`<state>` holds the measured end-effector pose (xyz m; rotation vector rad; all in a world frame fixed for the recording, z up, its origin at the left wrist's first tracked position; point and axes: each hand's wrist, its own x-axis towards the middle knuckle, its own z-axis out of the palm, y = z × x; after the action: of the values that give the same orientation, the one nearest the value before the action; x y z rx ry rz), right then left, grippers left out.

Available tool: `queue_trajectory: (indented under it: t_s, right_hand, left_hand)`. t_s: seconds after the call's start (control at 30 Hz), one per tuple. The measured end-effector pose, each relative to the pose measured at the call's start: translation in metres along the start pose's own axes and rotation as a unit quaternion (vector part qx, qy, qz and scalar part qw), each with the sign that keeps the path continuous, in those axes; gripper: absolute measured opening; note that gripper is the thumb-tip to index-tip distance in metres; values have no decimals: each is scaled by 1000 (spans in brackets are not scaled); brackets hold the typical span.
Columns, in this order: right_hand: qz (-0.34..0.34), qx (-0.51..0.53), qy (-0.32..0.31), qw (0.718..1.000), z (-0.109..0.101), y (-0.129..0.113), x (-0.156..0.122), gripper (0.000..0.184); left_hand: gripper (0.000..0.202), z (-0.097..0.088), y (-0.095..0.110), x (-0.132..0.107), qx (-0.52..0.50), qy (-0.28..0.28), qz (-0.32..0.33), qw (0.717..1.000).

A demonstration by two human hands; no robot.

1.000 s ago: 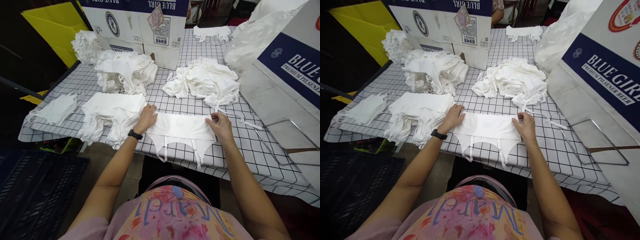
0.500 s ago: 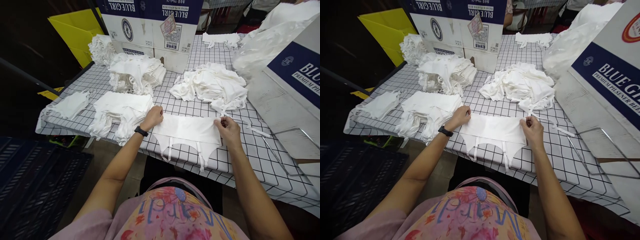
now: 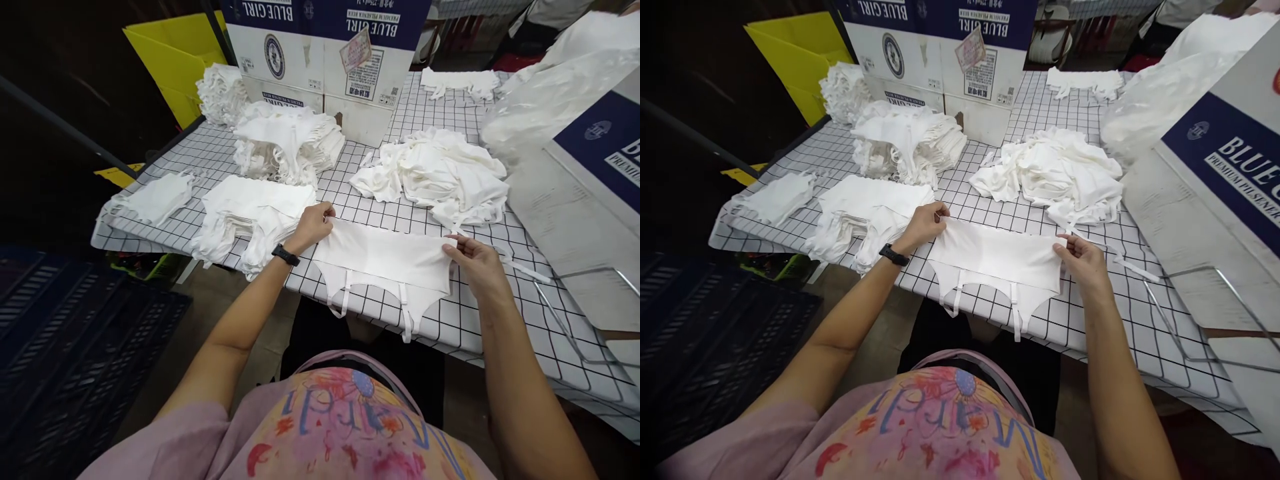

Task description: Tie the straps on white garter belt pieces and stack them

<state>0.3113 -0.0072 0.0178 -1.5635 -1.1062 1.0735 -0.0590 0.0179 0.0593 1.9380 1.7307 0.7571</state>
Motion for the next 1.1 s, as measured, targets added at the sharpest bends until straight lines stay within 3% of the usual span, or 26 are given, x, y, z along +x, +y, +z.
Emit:
queue_trajectory:
  t_s: [0.2,0.4,0.63,0.8,0.93,1.1]
  right_hand:
    - [-11,12,21,1000,-2,3,6,37]
    - [-48,-15,50,997,-4,-1,6,31]
    - [-56,-32,71,995,0,-6,13,20]
    - [-56,-44,58,996,-3,-2,16,18]
    - [-82,-62,46,994,-5,0,17,16]
    - [-104,-91,72,988,-7,3,26,13]
  left_hand:
    - [21,0,0,3,-21,19,-7,1000]
    - [20,0,-3,15,-124,19,-12,992]
    - [17,19,-4,34,-180,-19,-71,981]
    - [28,27,-2,35,-114,-45,-60,991]
    - [19,29,0,33,-58,-40,-53,996]
    - [11,29,3,36,-61,-2,-49,997]
